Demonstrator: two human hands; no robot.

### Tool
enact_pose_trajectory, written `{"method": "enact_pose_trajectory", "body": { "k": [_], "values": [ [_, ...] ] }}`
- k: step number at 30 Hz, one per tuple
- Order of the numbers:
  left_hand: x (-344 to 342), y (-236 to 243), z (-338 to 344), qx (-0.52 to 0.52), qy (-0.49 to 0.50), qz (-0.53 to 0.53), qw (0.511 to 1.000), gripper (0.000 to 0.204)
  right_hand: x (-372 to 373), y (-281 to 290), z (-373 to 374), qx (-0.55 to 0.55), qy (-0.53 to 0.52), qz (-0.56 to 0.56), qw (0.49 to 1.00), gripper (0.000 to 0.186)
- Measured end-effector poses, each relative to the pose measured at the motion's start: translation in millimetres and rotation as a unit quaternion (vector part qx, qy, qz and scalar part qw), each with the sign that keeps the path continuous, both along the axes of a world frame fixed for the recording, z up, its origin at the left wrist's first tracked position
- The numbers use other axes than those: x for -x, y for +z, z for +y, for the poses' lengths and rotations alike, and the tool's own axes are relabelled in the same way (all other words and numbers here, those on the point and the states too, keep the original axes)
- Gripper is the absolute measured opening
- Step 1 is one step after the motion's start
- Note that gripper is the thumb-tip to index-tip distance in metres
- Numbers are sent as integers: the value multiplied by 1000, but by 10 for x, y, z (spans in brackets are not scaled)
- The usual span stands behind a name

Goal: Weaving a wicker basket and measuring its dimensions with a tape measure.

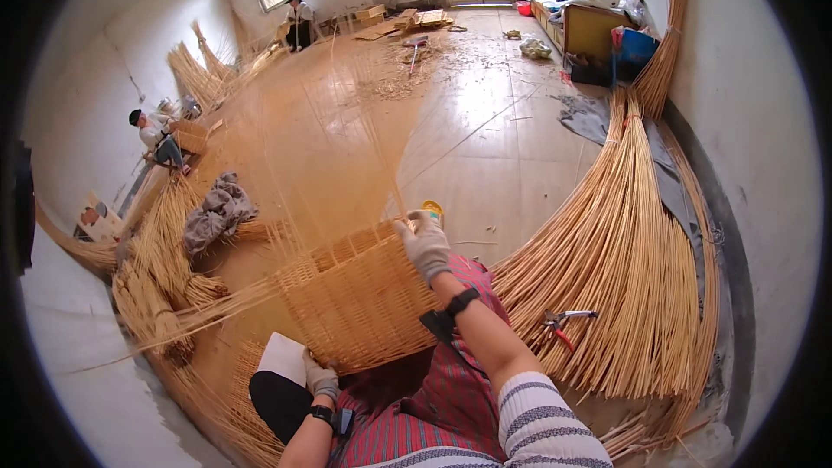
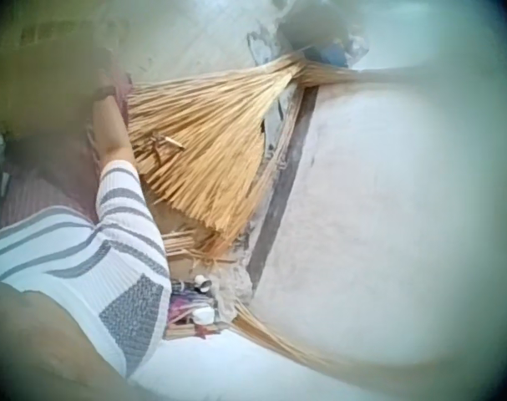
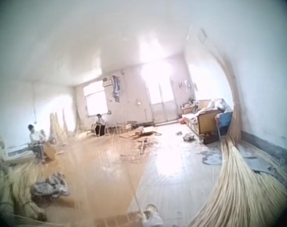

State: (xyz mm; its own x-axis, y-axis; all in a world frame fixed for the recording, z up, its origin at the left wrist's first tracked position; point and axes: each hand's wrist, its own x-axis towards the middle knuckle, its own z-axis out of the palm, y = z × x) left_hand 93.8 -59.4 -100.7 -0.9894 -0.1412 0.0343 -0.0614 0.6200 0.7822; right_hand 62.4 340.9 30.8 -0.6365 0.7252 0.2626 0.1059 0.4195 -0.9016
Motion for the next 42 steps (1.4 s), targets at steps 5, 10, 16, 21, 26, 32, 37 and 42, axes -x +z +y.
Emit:
{"method": "enact_pose_trajectory", "body": {
  "k": [5,10,16,21,26,32,37,42],
  "values": [
    [-184,728,687,89,-75,215,970,40,173,159,43,-43,43,-224,973,66],
    [86,1424,1932,31,-301,172,937,67,58,115,47,-24,69,-209,975,58],
    [458,1429,2512,230,-314,44,920,91,6,-35,-60,20,46,-146,988,44],
    [536,1109,2393,207,-330,103,915,83,-9,-140,-148,20,21,-106,994,34],
    [537,1185,2286,81,-357,166,916,84,-47,-61,-146,8,28,-112,993,37],
    [390,1276,2289,-30,-328,86,940,90,-320,-183,-202,17,58,-44,997,24],
    [298,1373,2247,182,-339,-5,923,90,-464,-374,-232,-18,66,10,998,23],
    [240,1442,2107,174,-368,-13,913,92,-588,-126,-271,-61,89,-99,989,34]
  ]
}}
